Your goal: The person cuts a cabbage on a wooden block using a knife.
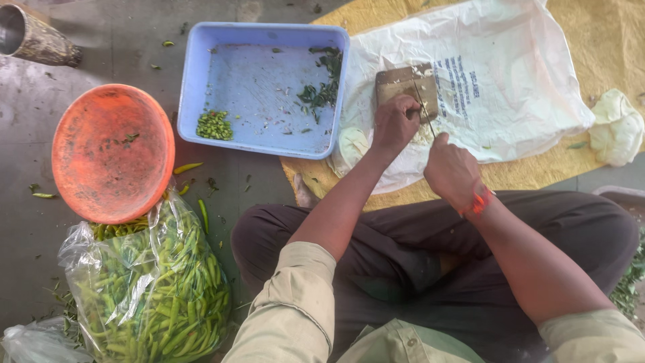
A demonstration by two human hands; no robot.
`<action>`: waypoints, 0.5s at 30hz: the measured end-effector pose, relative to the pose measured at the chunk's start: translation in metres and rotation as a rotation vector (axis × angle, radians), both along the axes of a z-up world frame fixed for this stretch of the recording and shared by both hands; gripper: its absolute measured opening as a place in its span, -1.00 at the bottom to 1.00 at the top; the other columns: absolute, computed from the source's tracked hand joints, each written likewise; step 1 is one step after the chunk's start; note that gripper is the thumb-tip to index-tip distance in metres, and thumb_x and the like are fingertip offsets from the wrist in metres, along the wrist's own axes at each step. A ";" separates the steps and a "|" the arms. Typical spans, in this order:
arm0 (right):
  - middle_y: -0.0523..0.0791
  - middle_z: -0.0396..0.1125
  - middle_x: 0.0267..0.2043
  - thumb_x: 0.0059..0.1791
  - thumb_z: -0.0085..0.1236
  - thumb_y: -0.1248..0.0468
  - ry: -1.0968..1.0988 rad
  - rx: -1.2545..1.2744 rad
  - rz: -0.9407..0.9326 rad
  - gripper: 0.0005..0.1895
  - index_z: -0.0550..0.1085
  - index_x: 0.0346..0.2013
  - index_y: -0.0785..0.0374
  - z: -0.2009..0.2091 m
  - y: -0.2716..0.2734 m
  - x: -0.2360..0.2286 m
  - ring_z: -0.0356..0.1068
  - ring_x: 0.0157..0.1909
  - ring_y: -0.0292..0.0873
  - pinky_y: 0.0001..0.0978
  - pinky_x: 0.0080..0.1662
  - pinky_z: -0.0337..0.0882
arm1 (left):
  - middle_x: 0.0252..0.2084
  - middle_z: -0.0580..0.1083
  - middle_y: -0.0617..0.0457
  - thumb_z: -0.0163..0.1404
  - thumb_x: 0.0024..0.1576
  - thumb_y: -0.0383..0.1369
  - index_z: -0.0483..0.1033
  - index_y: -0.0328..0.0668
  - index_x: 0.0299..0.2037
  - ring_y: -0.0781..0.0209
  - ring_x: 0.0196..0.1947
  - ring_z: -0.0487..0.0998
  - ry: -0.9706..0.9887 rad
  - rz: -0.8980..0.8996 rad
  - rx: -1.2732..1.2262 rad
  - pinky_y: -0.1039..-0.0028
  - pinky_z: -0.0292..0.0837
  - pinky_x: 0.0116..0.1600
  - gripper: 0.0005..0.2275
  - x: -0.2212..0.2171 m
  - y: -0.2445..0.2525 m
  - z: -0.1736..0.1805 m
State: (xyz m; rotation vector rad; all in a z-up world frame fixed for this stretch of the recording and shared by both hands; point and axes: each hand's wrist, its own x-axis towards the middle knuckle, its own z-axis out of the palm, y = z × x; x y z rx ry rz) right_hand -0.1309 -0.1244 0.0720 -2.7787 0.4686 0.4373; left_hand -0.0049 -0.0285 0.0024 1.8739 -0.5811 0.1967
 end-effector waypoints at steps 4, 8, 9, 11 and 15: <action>0.34 0.43 -0.37 -0.03 -0.10 0.43 -0.149 0.106 -0.124 -0.67 0.23 -0.01 0.58 -0.038 0.000 0.022 0.46 -0.23 0.43 0.21 -0.16 0.43 | -0.25 0.60 -0.04 0.13 -0.01 -0.56 0.59 -0.24 -0.37 0.00 -0.21 0.64 -0.006 -0.038 0.017 0.33 0.54 -0.07 -0.94 -0.004 -0.001 -0.004; 0.35 0.41 -0.38 0.01 -0.08 0.35 -0.215 0.147 -0.127 -0.67 0.23 -0.01 0.54 -0.039 -0.005 0.035 0.43 -0.24 0.46 0.27 -0.16 0.38 | -0.22 0.60 -0.04 0.15 0.01 -0.54 0.59 -0.24 -0.34 0.01 -0.18 0.65 -0.040 -0.034 -0.022 0.36 0.54 -0.05 -0.94 -0.002 0.004 0.001; 0.35 0.40 -0.38 0.05 -0.07 0.31 -0.205 0.163 -0.123 -0.69 0.25 -0.02 0.52 -0.037 -0.003 0.032 0.42 -0.24 0.46 0.28 -0.15 0.37 | -0.21 0.60 -0.04 0.15 0.01 -0.54 0.59 -0.24 -0.32 0.03 -0.17 0.65 -0.036 -0.033 -0.044 0.37 0.54 -0.04 -0.93 -0.004 0.007 -0.001; 0.36 0.40 -0.38 0.07 -0.09 0.32 -0.202 0.122 -0.086 -0.70 0.25 -0.04 0.55 -0.028 -0.004 0.024 0.44 -0.23 0.45 0.25 -0.13 0.39 | -0.23 0.61 -0.03 0.15 0.01 -0.54 0.62 -0.23 -0.33 0.05 -0.20 0.66 0.021 -0.029 -0.035 0.39 0.55 -0.06 -0.93 -0.004 0.010 -0.004; 0.35 0.41 -0.38 0.01 -0.10 0.36 -0.082 0.038 -0.057 -0.72 0.26 -0.07 0.55 -0.007 -0.001 0.015 0.46 -0.24 0.44 0.23 -0.14 0.41 | -0.27 0.62 -0.03 0.19 -0.02 -0.53 0.62 -0.23 -0.38 0.05 -0.25 0.67 0.058 0.015 -0.011 0.38 0.54 -0.09 -0.95 -0.001 0.005 -0.005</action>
